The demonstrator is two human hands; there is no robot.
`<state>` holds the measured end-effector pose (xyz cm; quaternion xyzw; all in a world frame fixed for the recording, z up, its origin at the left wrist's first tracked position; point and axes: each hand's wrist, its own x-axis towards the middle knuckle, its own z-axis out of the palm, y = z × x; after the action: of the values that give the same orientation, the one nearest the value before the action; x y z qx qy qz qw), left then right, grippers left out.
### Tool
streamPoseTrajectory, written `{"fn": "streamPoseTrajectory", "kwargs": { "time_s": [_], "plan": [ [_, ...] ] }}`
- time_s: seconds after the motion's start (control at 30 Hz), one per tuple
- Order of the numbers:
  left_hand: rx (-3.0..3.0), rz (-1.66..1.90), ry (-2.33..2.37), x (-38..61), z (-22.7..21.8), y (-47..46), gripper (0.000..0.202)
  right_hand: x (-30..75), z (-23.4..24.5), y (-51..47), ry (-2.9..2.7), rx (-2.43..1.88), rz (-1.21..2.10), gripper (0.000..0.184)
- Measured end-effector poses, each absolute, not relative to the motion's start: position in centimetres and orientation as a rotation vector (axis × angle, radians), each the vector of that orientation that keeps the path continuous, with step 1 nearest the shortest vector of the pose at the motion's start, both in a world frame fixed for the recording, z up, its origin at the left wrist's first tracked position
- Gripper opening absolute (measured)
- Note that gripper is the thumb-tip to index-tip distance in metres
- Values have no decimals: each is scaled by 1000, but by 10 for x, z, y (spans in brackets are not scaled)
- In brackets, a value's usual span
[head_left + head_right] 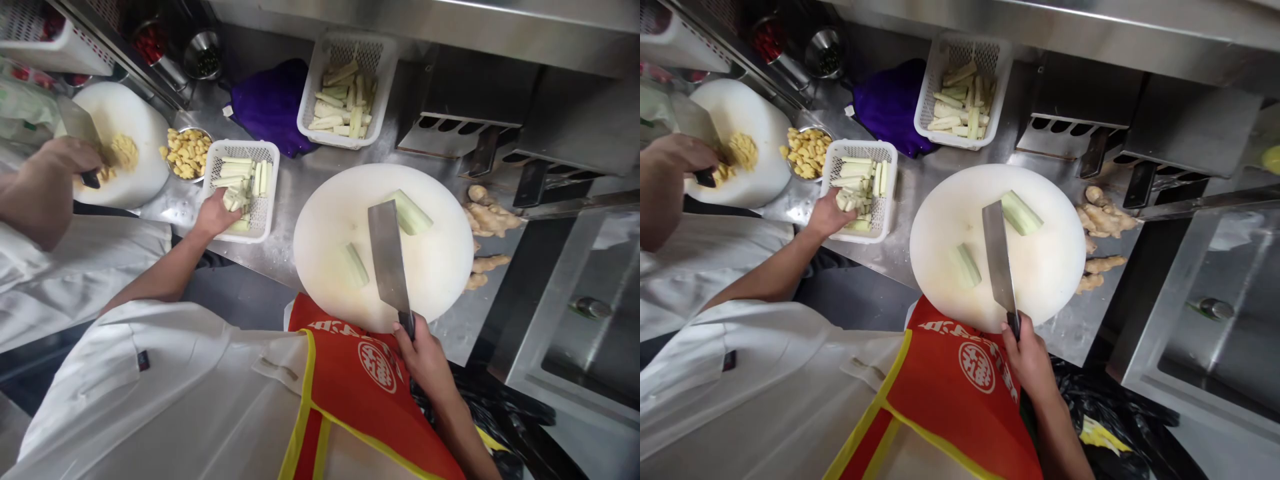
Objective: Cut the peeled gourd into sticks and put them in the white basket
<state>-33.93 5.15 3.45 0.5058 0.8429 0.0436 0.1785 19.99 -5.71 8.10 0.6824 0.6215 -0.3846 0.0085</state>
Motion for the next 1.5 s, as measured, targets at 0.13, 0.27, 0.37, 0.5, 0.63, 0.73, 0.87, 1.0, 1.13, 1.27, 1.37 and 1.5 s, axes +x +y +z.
{"fn": "streamPoseTrajectory", "kwargs": {
  "time_s": [0.13,0.27,0.37,0.5,0.63,0.73,0.87,1.0,1.13,1.27,1.37,1.5],
  "plan": [
    [1091,185,2272,-308,23,77,82,202,80,-58,1963,2126,-1192,57],
    [970,173,2208,-307,-4,92,77,202,79,-59,2003,2114,-1225,57],
    [1023,71,2180,-313,-11,93,64,201,78,-60,1988,2123,-1230,58],
    [1247,42,2244,-310,-5,85,44,199,77,-61,1949,2133,-1227,63],
    [1331,19,2159,-296,-6,78,31,200,77,-60,1957,2130,-1237,63],
    [1391,57,2175,-290,-10,76,34,200,77,-60,1947,2121,-1240,63],
    [1407,92,2175,-292,-7,74,41,197,79,-58,1973,2113,-1238,61],
    [1617,394,2309,-274,11,63,42,198,87,-61,2033,2115,-1249,58],
    [2093,729,1888,-211,33,39,26,199,94,-70,2051,2102,-1231,58],
    [2382,902,1270,-131,39,17,16,201,97,-76,2107,1975,-1204,53],
    [2455,968,1077,-94,28,11,15,203,98,-80,2152,1945,-1213,51],
    [2494,1033,1060,-89,4,11,18,207,103,-84,2183,1895,-1202,44]
  ]
}}
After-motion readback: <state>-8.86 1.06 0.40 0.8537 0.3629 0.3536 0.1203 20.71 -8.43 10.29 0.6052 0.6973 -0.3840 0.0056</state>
